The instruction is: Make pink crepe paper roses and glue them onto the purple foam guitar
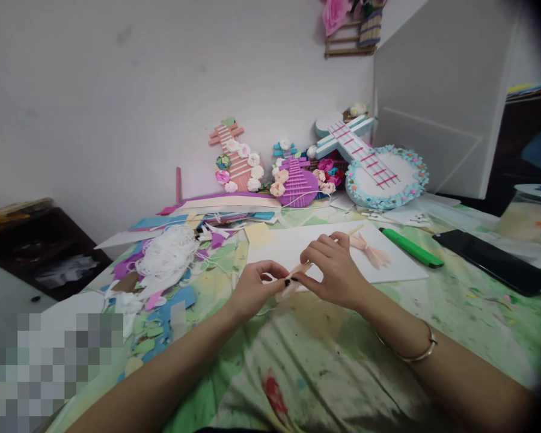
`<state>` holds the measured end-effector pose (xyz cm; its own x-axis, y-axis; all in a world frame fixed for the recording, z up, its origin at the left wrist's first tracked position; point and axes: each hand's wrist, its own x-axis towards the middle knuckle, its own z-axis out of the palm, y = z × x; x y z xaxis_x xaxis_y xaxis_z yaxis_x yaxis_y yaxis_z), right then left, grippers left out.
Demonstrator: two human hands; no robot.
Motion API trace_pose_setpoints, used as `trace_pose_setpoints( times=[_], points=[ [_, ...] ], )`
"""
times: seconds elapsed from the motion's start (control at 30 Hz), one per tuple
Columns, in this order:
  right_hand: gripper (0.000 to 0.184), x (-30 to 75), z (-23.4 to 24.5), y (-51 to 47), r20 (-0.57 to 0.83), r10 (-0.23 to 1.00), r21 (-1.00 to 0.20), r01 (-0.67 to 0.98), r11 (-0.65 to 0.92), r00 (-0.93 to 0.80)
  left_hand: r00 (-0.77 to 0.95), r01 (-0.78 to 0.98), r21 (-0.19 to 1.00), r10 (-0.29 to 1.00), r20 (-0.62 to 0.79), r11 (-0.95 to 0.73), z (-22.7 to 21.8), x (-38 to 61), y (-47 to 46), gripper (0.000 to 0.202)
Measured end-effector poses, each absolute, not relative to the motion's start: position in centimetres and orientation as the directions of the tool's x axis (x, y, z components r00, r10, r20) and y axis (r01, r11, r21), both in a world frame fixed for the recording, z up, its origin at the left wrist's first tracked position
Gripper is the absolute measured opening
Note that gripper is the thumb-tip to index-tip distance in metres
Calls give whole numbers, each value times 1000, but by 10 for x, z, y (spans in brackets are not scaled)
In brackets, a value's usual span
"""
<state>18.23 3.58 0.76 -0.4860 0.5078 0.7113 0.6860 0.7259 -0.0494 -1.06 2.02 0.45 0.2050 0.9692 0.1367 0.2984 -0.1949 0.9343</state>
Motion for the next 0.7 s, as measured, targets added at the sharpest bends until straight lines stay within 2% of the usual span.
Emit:
trace_pose_setpoints(
  times=[0.17,0.3,0.5,0.7],
  points=[
    [20,182,8,35,688,537,-66,695,716,-488,207,289,935,967,150,-207,2,-11,21,16],
    [18,183,9,35,705,538,-90,695,714,-461,159,183,969,978,139,-167,-1,-13,24,15],
    [39,185,11,36,820,493,-147,725,673,-291,55,-64,996,997,60,-57,-11,-17,36,21],
    [46,188,1,48,742,610,-277,701,657,-279,63,-261,965,998,-5,22,-25,-19,46,24]
  ],
)
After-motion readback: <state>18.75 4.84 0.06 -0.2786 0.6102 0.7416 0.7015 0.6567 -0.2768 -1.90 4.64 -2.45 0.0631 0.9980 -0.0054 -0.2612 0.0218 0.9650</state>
